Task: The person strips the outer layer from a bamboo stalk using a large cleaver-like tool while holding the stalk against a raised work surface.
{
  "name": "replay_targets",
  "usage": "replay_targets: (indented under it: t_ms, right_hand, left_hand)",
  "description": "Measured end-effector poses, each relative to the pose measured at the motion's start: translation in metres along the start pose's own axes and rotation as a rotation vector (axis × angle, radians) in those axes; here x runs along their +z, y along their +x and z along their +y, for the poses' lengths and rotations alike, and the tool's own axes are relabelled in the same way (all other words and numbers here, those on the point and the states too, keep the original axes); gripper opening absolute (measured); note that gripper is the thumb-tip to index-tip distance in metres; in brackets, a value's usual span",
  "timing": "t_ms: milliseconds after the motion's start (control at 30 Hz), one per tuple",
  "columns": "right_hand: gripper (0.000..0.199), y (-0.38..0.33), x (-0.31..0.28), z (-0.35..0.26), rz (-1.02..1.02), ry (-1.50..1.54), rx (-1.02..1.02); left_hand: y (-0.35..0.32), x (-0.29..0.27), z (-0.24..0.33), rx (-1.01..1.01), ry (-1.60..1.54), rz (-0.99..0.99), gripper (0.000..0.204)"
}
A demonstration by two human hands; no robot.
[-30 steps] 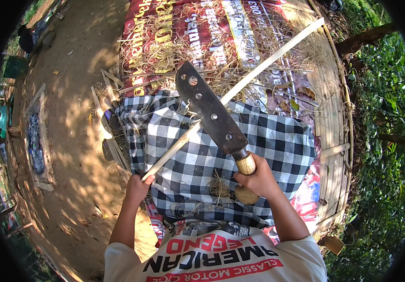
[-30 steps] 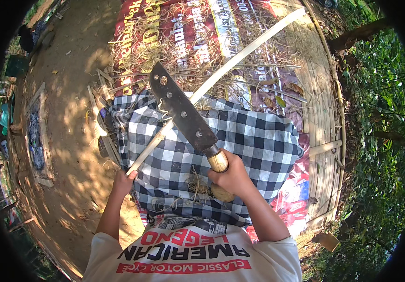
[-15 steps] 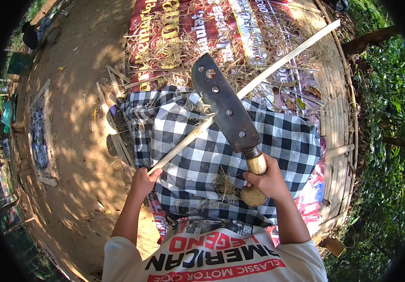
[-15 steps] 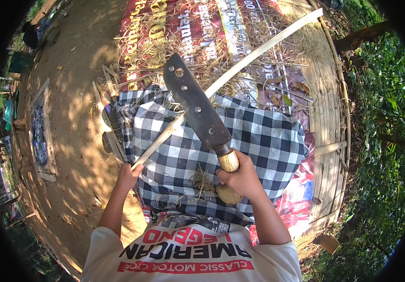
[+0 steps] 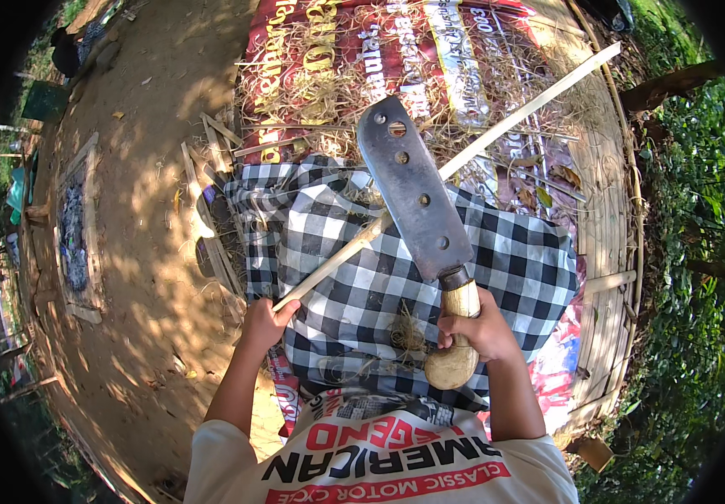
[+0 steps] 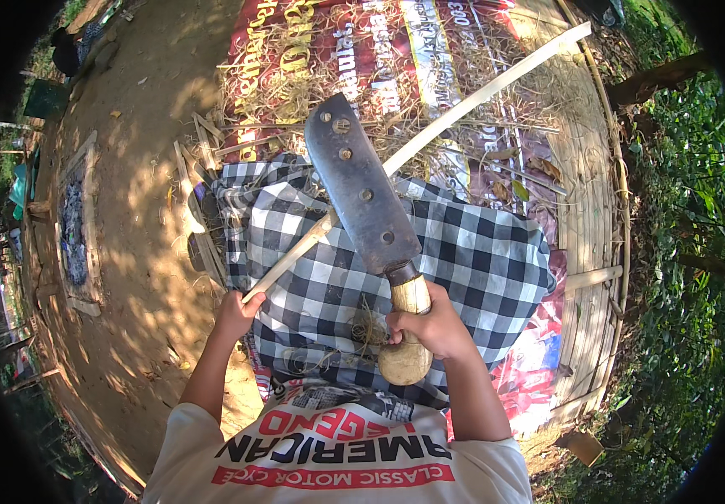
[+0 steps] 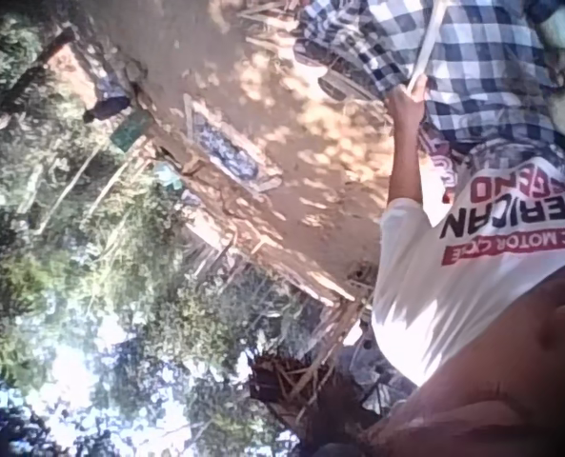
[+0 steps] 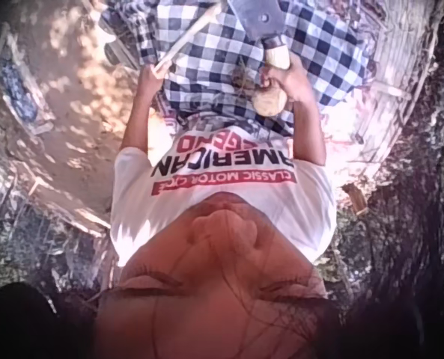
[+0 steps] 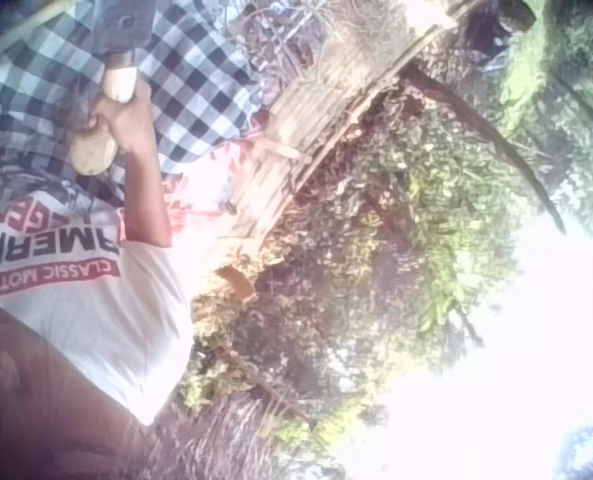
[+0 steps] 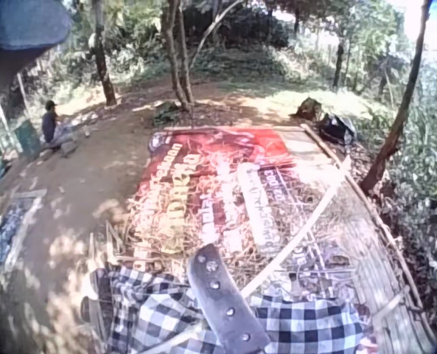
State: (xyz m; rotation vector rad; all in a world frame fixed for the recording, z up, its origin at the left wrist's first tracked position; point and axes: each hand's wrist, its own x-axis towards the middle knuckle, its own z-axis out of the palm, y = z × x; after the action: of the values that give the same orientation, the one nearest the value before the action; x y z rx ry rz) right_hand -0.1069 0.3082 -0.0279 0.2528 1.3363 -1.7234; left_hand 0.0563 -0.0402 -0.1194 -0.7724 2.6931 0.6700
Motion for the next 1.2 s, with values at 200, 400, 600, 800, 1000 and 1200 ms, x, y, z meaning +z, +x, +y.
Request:
replay_targets:
  t_ms: [200, 400, 600, 800, 1000, 1200]
  right_hand:
    - [0.023, -0.017, -0.014, -0.039, 0.274, -0.195, -0.208]
    - [0.033, -0.01, 0.001, 0.012, 0.125, -0.531, -0.119]
    - [0.03, -0.007, 0.007, 0.006, -0.064, -0.169, 0.087]
    - [0.034, -0.021, 0.012, 0.0, -0.067, 0.026, 0.07]
    - [0.022, -0.024, -0.001, -0.024, 0.249, -0.2, -0.2]
    - [0.031, -0.02, 0.008, 0.019, 0.082, -0.494, -0.027]
  left_hand:
    - [-0.002, 0.011, -0.009, -0.035, -0.158, -0.051, 0.075]
    - [-0.003, -0.001, -0.001, -0.053, -0.13, -0.07, 0.075]
    - [-0.01, 0.01, -0.014, -0.073, -0.041, -0.014, 0.077]
    - [-0.006, 0.015, -0.018, -0.084, -0.1, -0.024, 0.078]
    - [-0.007, 0.004, 0.005, -0.1, -0.127, -0.043, 0.076]
    - [-0.004, -0.01, 0.011, -0.112, -0.091, -0.082, 0.074]
